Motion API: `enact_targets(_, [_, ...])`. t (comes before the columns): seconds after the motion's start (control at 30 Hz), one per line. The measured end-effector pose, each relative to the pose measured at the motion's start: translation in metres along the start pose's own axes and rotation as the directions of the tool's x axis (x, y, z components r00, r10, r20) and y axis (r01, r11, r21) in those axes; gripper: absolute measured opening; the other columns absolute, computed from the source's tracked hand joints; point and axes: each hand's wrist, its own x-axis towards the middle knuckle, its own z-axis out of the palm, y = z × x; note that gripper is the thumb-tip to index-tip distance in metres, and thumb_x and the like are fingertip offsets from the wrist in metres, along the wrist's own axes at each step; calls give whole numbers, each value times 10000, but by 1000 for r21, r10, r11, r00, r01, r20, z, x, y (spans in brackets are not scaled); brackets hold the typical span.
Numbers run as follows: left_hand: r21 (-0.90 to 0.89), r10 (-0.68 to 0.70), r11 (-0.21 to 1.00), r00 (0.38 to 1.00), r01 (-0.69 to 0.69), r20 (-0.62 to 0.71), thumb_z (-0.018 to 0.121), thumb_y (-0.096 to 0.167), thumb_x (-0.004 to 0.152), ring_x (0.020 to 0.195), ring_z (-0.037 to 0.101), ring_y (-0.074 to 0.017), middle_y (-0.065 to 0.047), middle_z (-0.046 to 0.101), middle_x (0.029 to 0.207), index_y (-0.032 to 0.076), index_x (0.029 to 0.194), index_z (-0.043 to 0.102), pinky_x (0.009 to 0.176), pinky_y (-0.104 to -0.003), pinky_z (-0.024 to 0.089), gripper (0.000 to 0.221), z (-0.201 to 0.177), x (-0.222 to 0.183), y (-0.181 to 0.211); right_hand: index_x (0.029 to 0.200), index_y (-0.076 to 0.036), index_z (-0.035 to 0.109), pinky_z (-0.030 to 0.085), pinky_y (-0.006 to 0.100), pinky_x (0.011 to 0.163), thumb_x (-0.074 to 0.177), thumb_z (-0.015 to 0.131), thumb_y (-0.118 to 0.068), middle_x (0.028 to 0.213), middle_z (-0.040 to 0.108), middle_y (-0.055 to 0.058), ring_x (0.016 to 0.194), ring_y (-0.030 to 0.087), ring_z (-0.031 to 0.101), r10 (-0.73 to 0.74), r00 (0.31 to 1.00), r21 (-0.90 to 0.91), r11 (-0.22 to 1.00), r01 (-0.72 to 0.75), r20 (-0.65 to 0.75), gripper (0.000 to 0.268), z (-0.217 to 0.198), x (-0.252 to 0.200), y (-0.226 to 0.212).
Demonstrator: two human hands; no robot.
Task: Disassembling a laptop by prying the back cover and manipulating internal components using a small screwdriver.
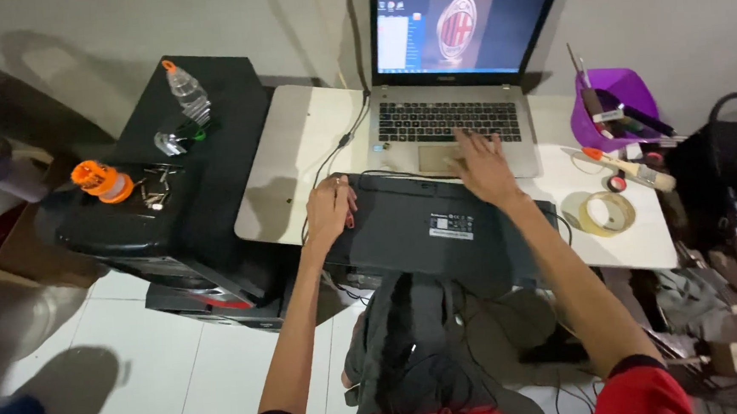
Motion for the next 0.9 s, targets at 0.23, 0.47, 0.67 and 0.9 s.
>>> enact_targets(0.23, [4, 2, 1000, 996, -3, 88, 425, 297, 1084, 832, 703, -451, -215, 695, 739, 58, 719, 696, 824, -550, 534, 513, 2, -5, 0, 1588, -105, 353, 283, 638, 1175, 1057, 560, -303, 1390, 573, 180, 1335, 391, 536, 197, 978, 31, 980, -195, -76, 603, -21, -45, 69])
enact_targets(0.47, [102, -35, 994, 996, 27, 81, 433, 267, 1091, 868, 685, -482, -259, 675, 805, 8, 774, 688, 845, -577, 519, 482, 7, -4, 8, 1619, -82, 281, 316, 689, 1137, 1006, 621, -260, 1370, 594, 189, 1325, 426, 535, 232, 968, 109, 969, -221, -100, 723, -25, -51, 89])
enact_targets(0.67, [68, -8, 998, 999, 5, 47, 404, 299, 1116, 819, 701, -425, -194, 680, 737, 39, 745, 660, 805, -531, 539, 520, 10, -2, -6, 1626, -80, 245, 232, 706, 1173, 1022, 583, -298, 1450, 540, 196, 1393, 418, 476, 152, 987, 142, 979, -144, -43, 726, -38, -37, 73])
enact_targets(0.9, [48, 43, 998, 999, -44, 19, 455, 285, 1080, 841, 684, -445, -222, 669, 752, 40, 704, 694, 803, -529, 535, 508, 5, -7, 0, 1631, -114, 286, 236, 682, 1197, 999, 598, -364, 1522, 509, 149, 1447, 338, 446, 160, 987, 16, 987, -160, 19, 748, -14, -17, 87])
